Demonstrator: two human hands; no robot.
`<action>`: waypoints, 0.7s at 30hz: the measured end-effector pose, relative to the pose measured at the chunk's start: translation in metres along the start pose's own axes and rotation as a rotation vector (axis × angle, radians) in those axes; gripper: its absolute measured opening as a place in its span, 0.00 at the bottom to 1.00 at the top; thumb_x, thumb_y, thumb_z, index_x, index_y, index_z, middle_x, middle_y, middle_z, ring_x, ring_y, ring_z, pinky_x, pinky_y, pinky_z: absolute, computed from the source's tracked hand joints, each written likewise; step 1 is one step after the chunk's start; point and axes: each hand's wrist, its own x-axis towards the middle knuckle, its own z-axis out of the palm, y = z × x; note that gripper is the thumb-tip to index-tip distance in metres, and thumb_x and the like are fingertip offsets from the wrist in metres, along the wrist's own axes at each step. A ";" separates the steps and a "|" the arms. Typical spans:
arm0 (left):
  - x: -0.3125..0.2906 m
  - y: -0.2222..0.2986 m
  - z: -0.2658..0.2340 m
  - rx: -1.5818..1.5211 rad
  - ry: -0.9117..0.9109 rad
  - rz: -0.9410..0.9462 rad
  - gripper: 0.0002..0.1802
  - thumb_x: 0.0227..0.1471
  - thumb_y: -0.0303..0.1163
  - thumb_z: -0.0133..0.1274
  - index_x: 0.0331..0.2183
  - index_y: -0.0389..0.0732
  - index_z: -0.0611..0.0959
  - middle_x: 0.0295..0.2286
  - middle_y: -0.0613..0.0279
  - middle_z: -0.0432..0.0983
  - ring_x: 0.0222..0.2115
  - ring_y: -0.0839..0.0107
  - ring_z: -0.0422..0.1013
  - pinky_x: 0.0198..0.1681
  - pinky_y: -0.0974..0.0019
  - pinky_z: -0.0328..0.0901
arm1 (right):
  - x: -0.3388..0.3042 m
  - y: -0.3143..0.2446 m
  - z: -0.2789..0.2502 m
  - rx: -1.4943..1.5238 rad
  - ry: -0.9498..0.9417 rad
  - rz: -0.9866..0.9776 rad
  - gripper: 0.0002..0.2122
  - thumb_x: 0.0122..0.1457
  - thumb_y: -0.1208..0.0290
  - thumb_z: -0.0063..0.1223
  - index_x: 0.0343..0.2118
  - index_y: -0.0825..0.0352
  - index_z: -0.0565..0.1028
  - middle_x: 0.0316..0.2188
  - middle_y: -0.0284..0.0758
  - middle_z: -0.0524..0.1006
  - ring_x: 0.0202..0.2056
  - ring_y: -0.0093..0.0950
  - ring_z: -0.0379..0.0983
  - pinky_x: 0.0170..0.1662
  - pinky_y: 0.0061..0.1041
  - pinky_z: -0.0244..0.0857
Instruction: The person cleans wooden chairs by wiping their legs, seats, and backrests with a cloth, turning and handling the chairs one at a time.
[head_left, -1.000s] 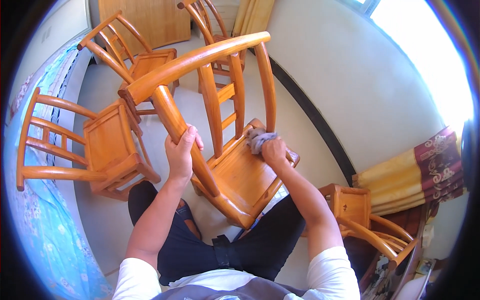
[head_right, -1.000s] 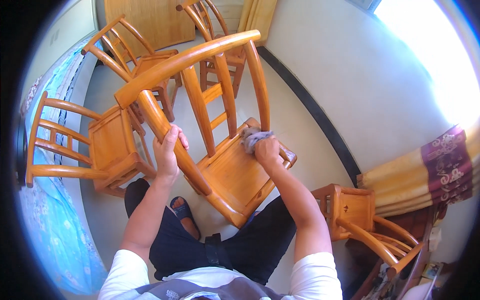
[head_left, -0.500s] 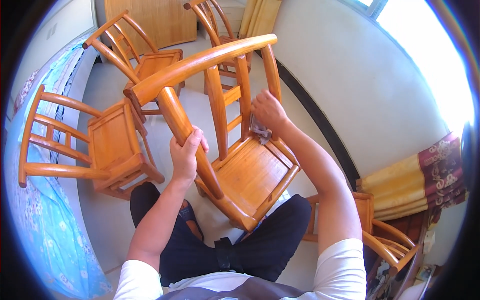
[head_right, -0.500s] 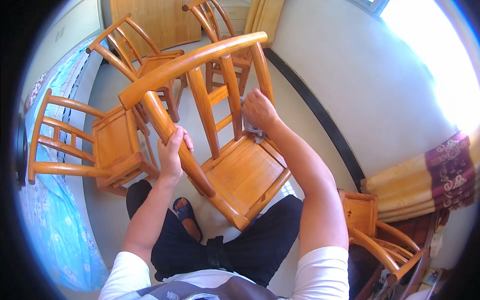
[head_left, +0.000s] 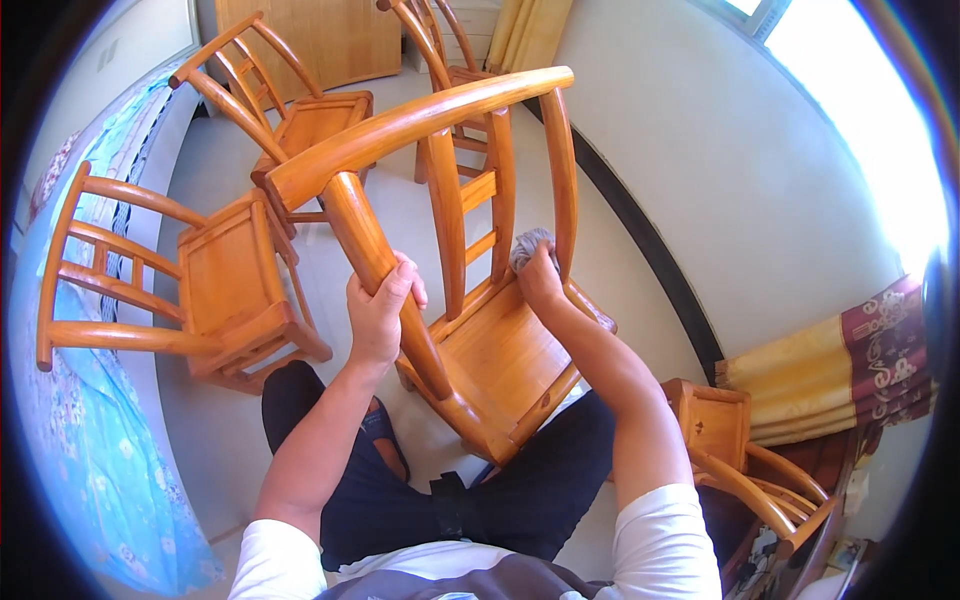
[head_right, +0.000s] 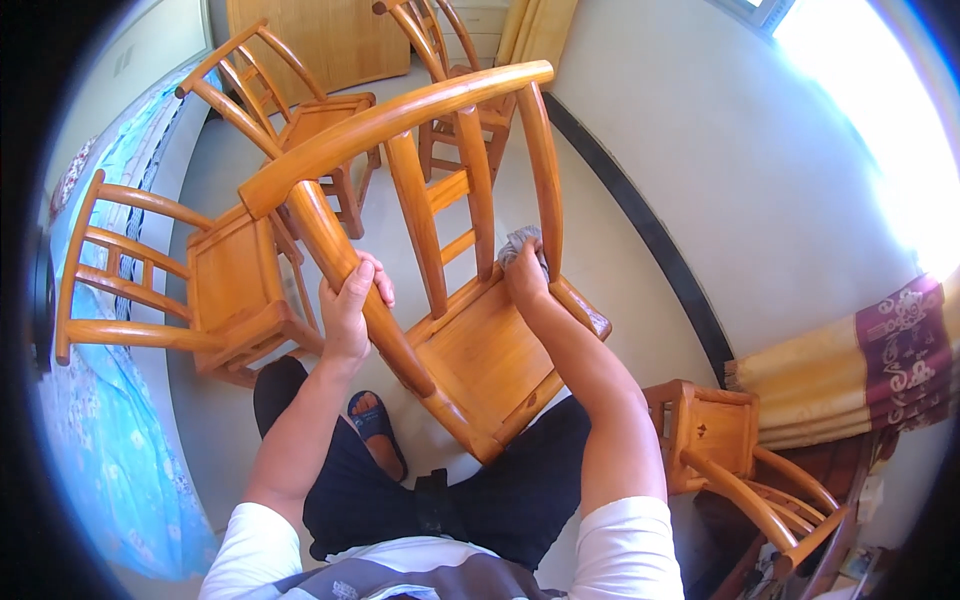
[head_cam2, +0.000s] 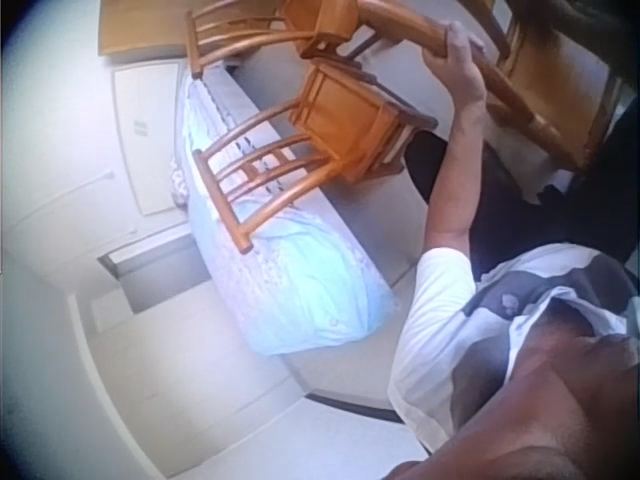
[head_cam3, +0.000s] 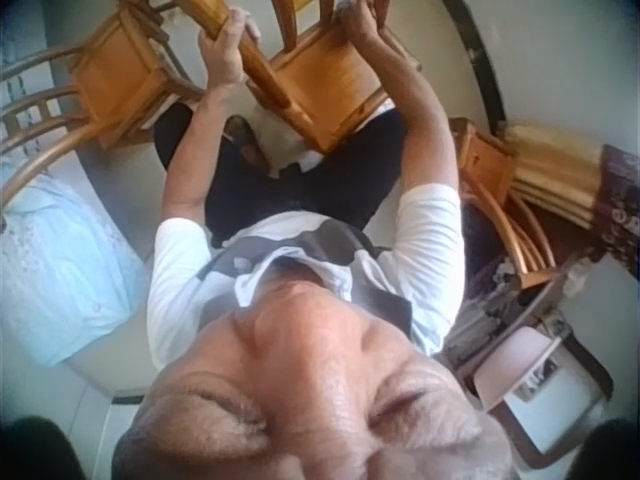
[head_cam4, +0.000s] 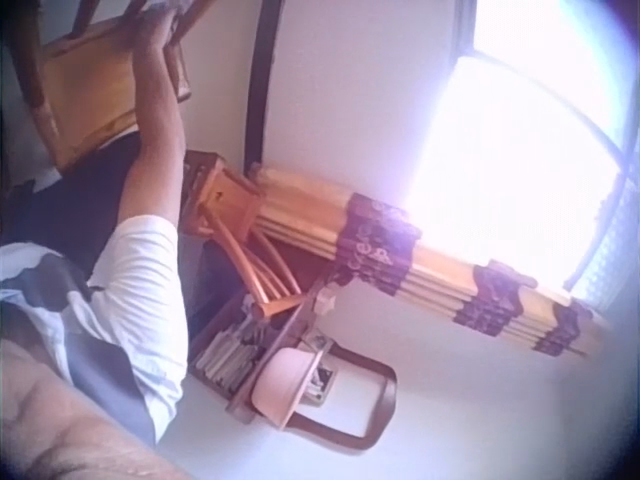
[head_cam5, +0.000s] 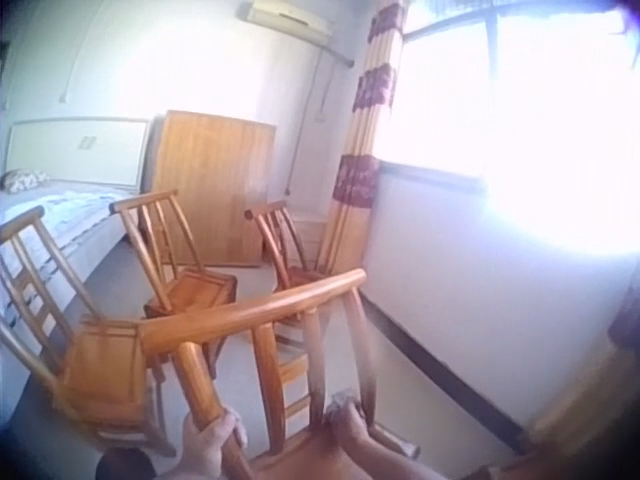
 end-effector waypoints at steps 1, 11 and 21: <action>0.000 0.000 0.001 -0.004 -0.003 -0.001 0.10 0.60 0.38 0.49 0.33 0.42 0.73 0.21 0.63 0.71 0.22 0.74 0.69 0.28 0.71 0.65 | -0.003 0.004 0.001 0.116 -0.010 -0.037 0.15 0.62 0.67 0.41 0.40 0.68 0.81 0.35 0.42 0.81 0.41 0.44 0.76 0.53 0.54 0.52; 0.001 0.003 0.007 -0.029 0.040 -0.032 0.13 0.59 0.41 0.52 0.33 0.41 0.73 0.20 0.63 0.71 0.22 0.75 0.69 0.28 0.71 0.65 | -0.054 -0.031 -0.035 0.422 -0.014 0.006 0.12 0.57 0.70 0.46 0.31 0.64 0.83 0.29 0.41 0.82 0.33 0.39 0.78 0.47 0.50 0.57; 0.003 0.006 0.007 0.016 0.068 -0.058 0.13 0.58 0.40 0.53 0.32 0.39 0.75 0.22 0.64 0.72 0.24 0.78 0.67 0.31 0.71 0.63 | -0.100 -0.004 -0.119 1.318 0.104 -0.043 0.08 0.51 0.68 0.49 0.25 0.63 0.81 0.29 0.43 0.81 0.33 0.40 0.78 0.39 0.40 0.70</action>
